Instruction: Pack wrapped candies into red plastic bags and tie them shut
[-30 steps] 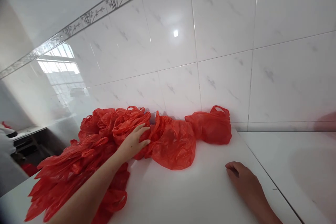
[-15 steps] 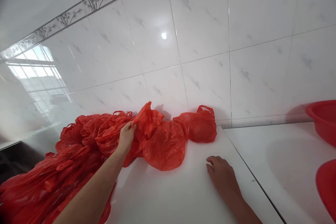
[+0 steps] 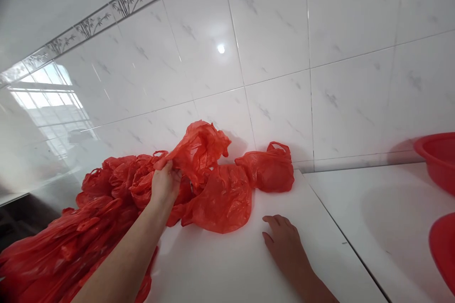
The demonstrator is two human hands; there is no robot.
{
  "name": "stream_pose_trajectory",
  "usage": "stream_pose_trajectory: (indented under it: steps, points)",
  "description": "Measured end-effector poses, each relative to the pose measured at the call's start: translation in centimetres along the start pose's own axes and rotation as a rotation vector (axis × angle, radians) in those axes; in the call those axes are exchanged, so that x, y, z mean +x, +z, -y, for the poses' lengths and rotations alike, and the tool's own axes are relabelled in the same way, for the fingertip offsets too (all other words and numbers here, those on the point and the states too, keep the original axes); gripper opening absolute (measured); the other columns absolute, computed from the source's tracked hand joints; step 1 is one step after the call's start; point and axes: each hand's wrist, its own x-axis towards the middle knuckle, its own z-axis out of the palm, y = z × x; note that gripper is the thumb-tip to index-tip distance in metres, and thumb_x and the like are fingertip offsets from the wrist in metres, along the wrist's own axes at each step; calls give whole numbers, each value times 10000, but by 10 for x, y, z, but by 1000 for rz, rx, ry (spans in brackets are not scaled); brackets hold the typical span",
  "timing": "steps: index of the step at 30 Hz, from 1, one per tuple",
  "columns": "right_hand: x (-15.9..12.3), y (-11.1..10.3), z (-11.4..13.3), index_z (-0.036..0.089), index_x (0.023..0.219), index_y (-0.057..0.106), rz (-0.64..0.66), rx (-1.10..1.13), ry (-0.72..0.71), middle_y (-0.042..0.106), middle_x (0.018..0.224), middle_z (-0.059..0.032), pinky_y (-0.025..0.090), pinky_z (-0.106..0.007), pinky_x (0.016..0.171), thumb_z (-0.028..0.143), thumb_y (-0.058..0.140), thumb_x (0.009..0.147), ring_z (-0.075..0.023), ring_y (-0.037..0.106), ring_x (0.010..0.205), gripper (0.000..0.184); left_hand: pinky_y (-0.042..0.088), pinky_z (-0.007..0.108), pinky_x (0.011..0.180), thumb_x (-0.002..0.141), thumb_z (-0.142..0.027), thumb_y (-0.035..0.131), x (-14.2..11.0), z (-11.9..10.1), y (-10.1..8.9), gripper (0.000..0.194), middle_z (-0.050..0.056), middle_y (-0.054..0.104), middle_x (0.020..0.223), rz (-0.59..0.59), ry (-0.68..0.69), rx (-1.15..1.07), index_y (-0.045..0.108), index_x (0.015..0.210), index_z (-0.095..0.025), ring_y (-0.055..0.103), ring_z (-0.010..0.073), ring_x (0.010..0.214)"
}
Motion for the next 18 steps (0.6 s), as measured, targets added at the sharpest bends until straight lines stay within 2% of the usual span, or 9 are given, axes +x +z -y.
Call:
stream_pose_trajectory:
  steps: [2, 4, 8, 11, 12, 14, 16, 17, 18]
  points:
    - [0, -2, 3, 241, 1111, 554, 3, 29, 13, 603, 1087, -80, 399, -450, 924, 270, 460, 802, -264, 531, 1058, 325, 525, 278, 739, 796, -136, 465, 0, 6, -3, 242, 51, 675, 959, -25, -112, -7, 602, 983, -204, 649, 149, 856]
    - [0, -6, 10, 251, 1237, 458, -21, 93, 48, 585, 1103, -84, 407, -461, 915, 356, 471, 828, -264, 536, 1046, 422, 535, 279, 695, 794, -116, 474, -6, 12, -6, 199, 59, 679, 891, -2, -201, 1, 605, 927, -186, 660, 148, 774]
    - [-3, -14, 27, 272, 1432, 115, -124, 256, 90, 507, 1244, -114, 431, -468, 897, 475, 468, 850, -272, 513, 1112, 710, 549, 285, 685, 770, -131, 542, -36, 20, -5, 158, 61, 689, 862, 127, -345, -6, 622, 902, -163, 674, 161, 753]
    - [-7, -17, 40, 267, 1448, 31, -157, 324, -2, 402, 1374, -137, 437, -453, 901, 459, 505, 838, -277, 488, 1162, 796, 555, 279, 676, 752, -163, 581, -61, 21, 0, 264, 73, 701, 912, 259, -472, 1, 630, 1011, -162, 683, 183, 800]
    - [-9, -17, 44, 267, 1445, 60, -149, 324, -23, 384, 1392, -136, 438, -448, 900, 452, 528, 822, -281, 488, 1161, 801, 557, 274, 664, 748, -176, 597, -67, 21, 1, 298, 75, 704, 926, 307, -524, 12, 626, 1044, -168, 685, 188, 809]
    - [-10, -15, 50, 262, 1393, 246, -97, 298, -19, 455, 1338, -115, 450, -428, 873, 425, 555, 800, -278, 525, 1098, 688, 559, 264, 635, 739, -183, 625, -77, 20, 4, 336, 76, 706, 941, 396, -615, 30, 620, 1075, -182, 688, 192, 808]
    - [-10, -14, 53, 255, 1174, 506, -22, 269, 21, 597, 1139, -69, 460, -393, 814, 368, 507, 823, -252, 580, 956, 369, 561, 262, 632, 734, -165, 634, -80, 19, 6, 331, 70, 707, 928, 445, -652, 23, 623, 1064, -188, 690, 188, 793]
    - [-10, -14, 53, 251, 1027, 574, 3, 267, 44, 637, 1021, -45, 459, -373, 782, 334, 466, 840, -232, 594, 878, 231, 562, 264, 641, 735, -152, 630, -79, 17, 7, 315, 65, 708, 907, 444, -639, 11, 627, 1048, -187, 691, 186, 784]
    - [-9, -14, 52, 247, 901, 595, 14, 271, 69, 651, 920, -25, 455, -353, 747, 304, 427, 852, -214, 597, 811, 184, 563, 267, 650, 739, -141, 621, -75, 15, 8, 289, 61, 709, 877, 419, -607, -1, 632, 1025, -182, 691, 185, 772]
